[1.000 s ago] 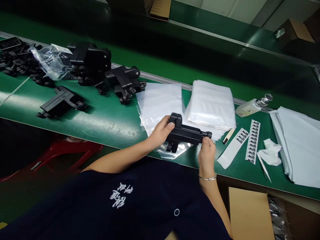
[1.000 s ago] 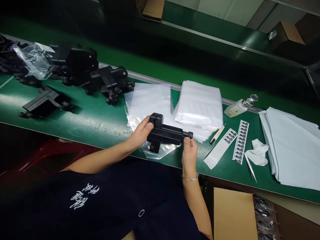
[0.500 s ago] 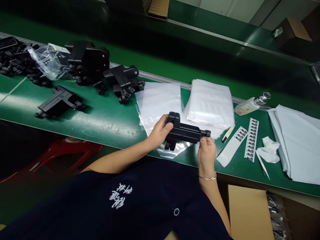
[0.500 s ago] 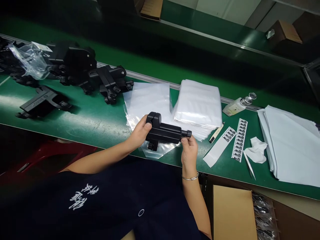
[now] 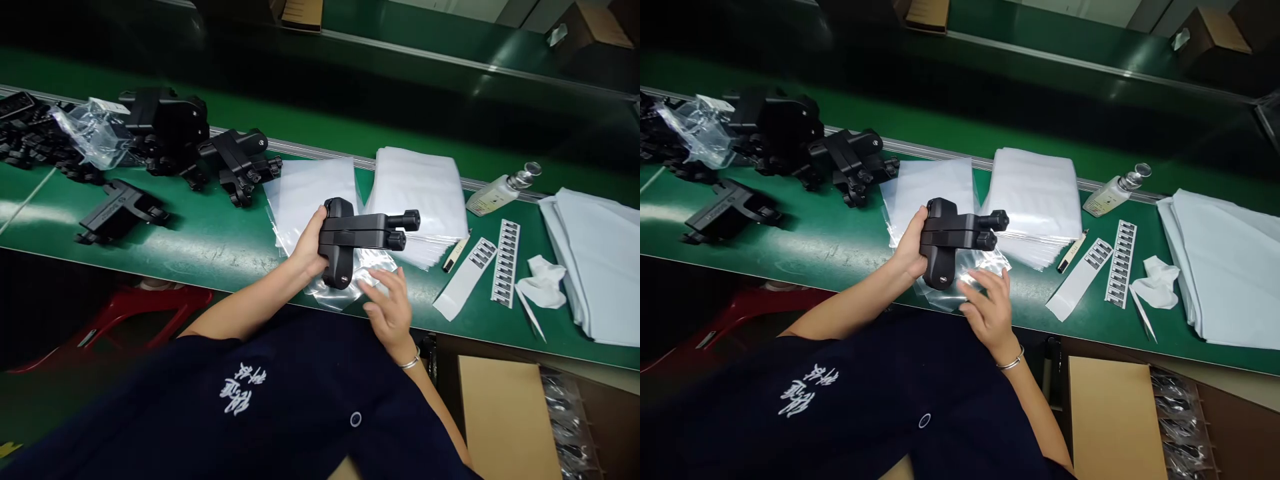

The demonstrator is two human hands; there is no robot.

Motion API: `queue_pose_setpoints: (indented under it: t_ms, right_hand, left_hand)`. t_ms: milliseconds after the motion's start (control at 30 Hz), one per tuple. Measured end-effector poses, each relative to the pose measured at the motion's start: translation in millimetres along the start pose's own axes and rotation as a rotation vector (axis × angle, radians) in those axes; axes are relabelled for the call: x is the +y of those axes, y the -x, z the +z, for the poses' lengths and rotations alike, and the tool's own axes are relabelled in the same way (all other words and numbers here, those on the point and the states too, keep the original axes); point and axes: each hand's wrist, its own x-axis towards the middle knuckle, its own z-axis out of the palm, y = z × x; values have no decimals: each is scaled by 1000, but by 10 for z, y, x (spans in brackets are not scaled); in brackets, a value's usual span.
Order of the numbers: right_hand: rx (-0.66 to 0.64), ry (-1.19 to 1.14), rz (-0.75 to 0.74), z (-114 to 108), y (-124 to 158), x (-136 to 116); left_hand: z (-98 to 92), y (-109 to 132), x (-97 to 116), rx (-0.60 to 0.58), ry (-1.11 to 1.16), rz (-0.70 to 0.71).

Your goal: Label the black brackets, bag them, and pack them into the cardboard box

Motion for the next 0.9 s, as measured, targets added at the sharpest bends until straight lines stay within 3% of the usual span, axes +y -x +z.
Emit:
queue_pose_setpoints:
  t_ms: [133,233,300,367,400,467,567,633,733,900]
  right_hand:
    - [229,-587,473,-110,-110,29]
    - [381,-867,738,-149,-165,142]
    - [473,-957,854,-140,-156,226]
    - [461,-1041,938,-104,-111,284]
    - [421,-1072,977,-77,-78,299]
    - [319,-1090,1038,-13,-5,306]
    - [237,-1031,1071,82,87,297]
    - [218,-971,1044,117,118,300]
    - [273,-869,922,83,133,311]
    - [451,-552,551,-168,142,255]
  left_hand:
    - [83,126,-89,-95,-220,126]
    - [117,258,-104,-355,-501,232]
    - [117,327,-69,-594,-600,197]
    - [119,353,-27,-766,-659,128]
    - [128,348,-12,-789,-699,118]
    - [166,307,1,-724,-786,161]
    - [248,218,-1,-574,-815,229]
    - [278,189,14,-549,-806,231]
    - [233,237,86,-584,-816,247]
    - [-29,393,214,-736,-969,382]
